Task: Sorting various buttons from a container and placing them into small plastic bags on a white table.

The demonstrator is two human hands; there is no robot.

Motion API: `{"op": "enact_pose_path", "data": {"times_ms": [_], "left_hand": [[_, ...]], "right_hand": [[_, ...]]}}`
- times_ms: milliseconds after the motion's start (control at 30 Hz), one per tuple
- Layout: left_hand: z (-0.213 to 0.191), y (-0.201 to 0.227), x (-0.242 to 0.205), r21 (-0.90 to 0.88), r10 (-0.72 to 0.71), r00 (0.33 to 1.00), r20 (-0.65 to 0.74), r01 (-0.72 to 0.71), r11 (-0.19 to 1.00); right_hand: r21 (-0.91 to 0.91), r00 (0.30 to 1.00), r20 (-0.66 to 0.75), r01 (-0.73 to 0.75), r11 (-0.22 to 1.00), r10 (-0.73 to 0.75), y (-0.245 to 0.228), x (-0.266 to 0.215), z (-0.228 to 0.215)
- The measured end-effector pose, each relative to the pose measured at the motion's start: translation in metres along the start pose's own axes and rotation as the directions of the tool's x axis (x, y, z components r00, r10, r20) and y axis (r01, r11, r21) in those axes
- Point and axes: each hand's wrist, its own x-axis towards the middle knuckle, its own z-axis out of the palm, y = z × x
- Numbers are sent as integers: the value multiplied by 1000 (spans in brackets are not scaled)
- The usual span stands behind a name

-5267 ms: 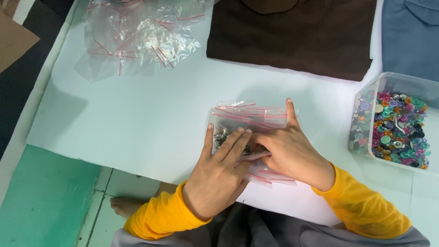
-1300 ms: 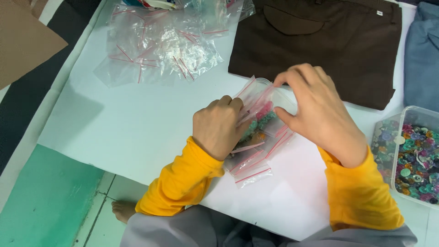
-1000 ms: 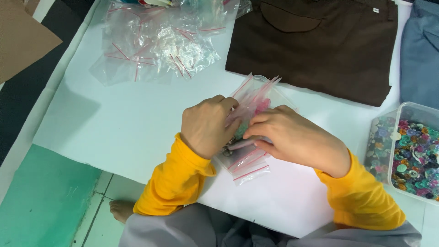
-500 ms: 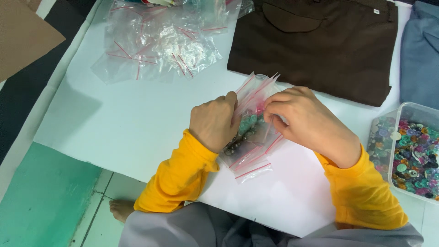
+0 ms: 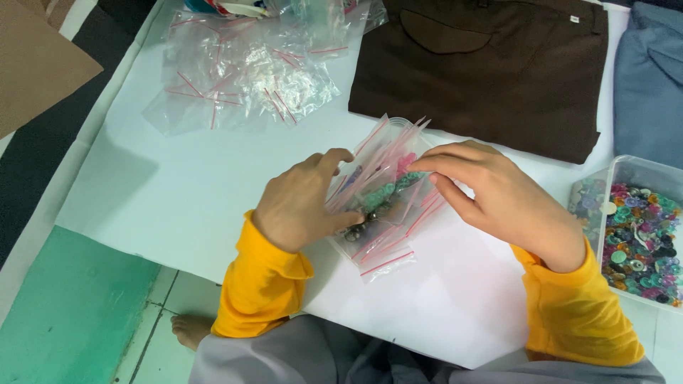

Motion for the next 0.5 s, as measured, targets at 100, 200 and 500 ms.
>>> {"op": "enact_pose_path", "data": {"times_ms": [100, 200, 500], "left_hand": [[-5, 1, -17, 37, -159, 983, 93, 156, 987], [18, -10, -20, 14, -51, 997, -66, 52, 999], [16, -6, -28, -128, -6, 983, -186, -18, 992]], "right_hand": [[18, 999, -21, -26, 1000, 26, -7, 8, 8], [-19, 977, 55, -205, 979, 206, 0, 15, 24], [-353, 874, 235, -330, 875, 425, 23, 46, 78]]}}
